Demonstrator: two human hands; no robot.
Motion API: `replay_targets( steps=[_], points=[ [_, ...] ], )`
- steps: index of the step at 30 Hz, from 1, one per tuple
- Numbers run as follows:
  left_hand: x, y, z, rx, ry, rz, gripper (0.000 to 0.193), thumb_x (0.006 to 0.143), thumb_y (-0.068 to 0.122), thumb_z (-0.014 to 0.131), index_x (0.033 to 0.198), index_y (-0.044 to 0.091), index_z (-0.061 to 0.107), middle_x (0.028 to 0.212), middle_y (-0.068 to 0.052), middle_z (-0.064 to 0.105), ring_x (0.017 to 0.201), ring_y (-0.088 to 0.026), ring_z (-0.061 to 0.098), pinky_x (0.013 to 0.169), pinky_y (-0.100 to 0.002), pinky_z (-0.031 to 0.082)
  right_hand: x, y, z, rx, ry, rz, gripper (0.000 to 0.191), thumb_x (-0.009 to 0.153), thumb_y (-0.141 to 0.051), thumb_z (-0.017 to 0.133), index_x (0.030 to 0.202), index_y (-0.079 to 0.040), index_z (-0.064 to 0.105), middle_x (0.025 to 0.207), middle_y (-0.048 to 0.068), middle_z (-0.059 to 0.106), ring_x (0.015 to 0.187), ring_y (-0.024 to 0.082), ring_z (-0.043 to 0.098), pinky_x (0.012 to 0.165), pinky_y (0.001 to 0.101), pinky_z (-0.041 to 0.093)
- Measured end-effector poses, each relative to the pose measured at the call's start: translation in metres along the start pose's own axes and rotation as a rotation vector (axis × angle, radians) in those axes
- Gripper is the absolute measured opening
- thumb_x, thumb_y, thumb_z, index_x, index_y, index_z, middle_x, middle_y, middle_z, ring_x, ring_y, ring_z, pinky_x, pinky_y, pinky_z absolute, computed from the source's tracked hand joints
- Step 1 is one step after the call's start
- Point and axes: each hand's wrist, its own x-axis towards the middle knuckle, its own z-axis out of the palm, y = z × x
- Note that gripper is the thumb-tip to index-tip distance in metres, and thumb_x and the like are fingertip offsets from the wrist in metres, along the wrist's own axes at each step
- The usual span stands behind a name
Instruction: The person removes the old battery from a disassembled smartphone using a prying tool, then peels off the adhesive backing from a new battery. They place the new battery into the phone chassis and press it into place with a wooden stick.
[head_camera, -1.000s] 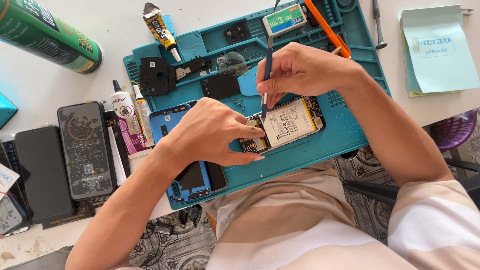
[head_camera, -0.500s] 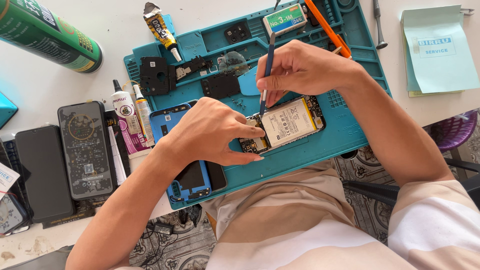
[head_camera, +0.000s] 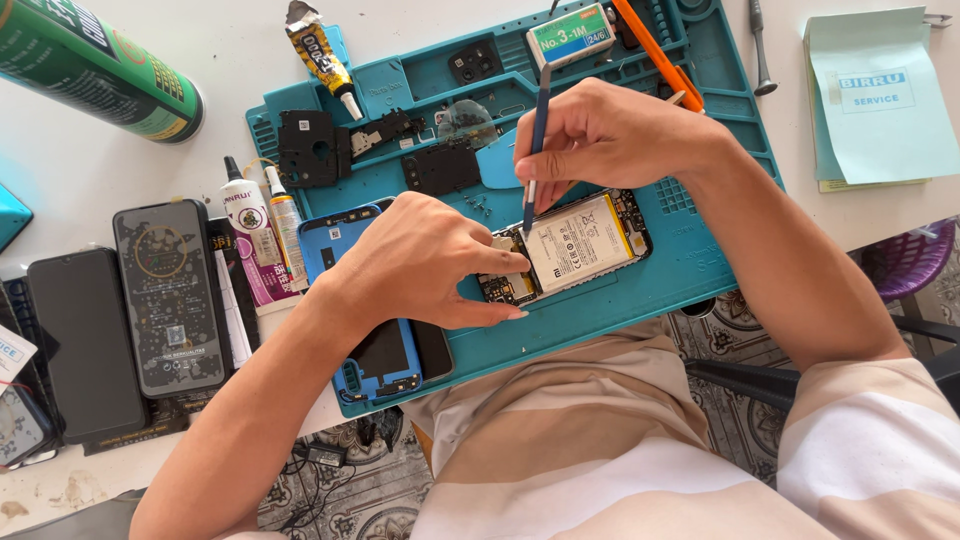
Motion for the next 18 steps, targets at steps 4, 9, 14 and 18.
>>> replay_targets(
  steps=[4, 9, 14, 18],
  points=[
    [-0.0002, 0.0001, -0.001, 0.001, 0.011, 0.002, 0.037, 0.081, 0.055, 0.078, 0.097, 0.022, 0.083, 0.068, -0.001, 0.072, 0.053, -0.025, 0.063, 0.046, -0.037, 0.045, 0.001, -0.0001, -0.0005, -0.017, 0.001, -0.008, 0.019, 0.099, -0.023, 0.065, 0.096, -0.005, 0.069, 0.087, 0.005, 0.079, 0.085, 0.011, 0.081, 0.074, 0.0253, 0.066],
    [0.0001, 0.0001, -0.0012, -0.001, -0.01, -0.016, 0.037, 0.081, 0.055, 0.079, 0.097, 0.023, 0.084, 0.066, -0.001, 0.072, 0.051, -0.025, 0.062, 0.045, -0.037, 0.045, 0.0014, -0.0002, -0.0001, -0.03, -0.009, -0.009, 0.019, 0.098, -0.023, 0.065, 0.095, -0.005, 0.069, 0.087, 0.005, 0.079, 0.086, 0.011, 0.081, 0.074, 0.0263, 0.063],
    [0.0001, 0.0001, -0.0005, -0.01, 0.02, 0.005, 0.036, 0.082, 0.055, 0.079, 0.097, 0.022, 0.083, 0.07, 0.0, 0.074, 0.053, -0.024, 0.063, 0.046, -0.037, 0.045, 0.0009, -0.0002, -0.0012, -0.049, -0.016, -0.021, 0.019, 0.098, -0.024, 0.066, 0.096, -0.005, 0.07, 0.087, 0.004, 0.08, 0.086, 0.011, 0.081, 0.074, 0.0253, 0.066],
    [0.0001, 0.0001, -0.0003, -0.009, 0.006, -0.004, 0.036, 0.081, 0.055, 0.079, 0.097, 0.022, 0.084, 0.069, -0.001, 0.073, 0.053, -0.025, 0.063, 0.045, -0.037, 0.045, 0.0003, 0.0004, -0.001, -0.038, -0.006, -0.02, 0.019, 0.098, -0.024, 0.066, 0.096, -0.005, 0.07, 0.087, 0.004, 0.079, 0.086, 0.011, 0.081, 0.074, 0.0254, 0.066]
  ],
)
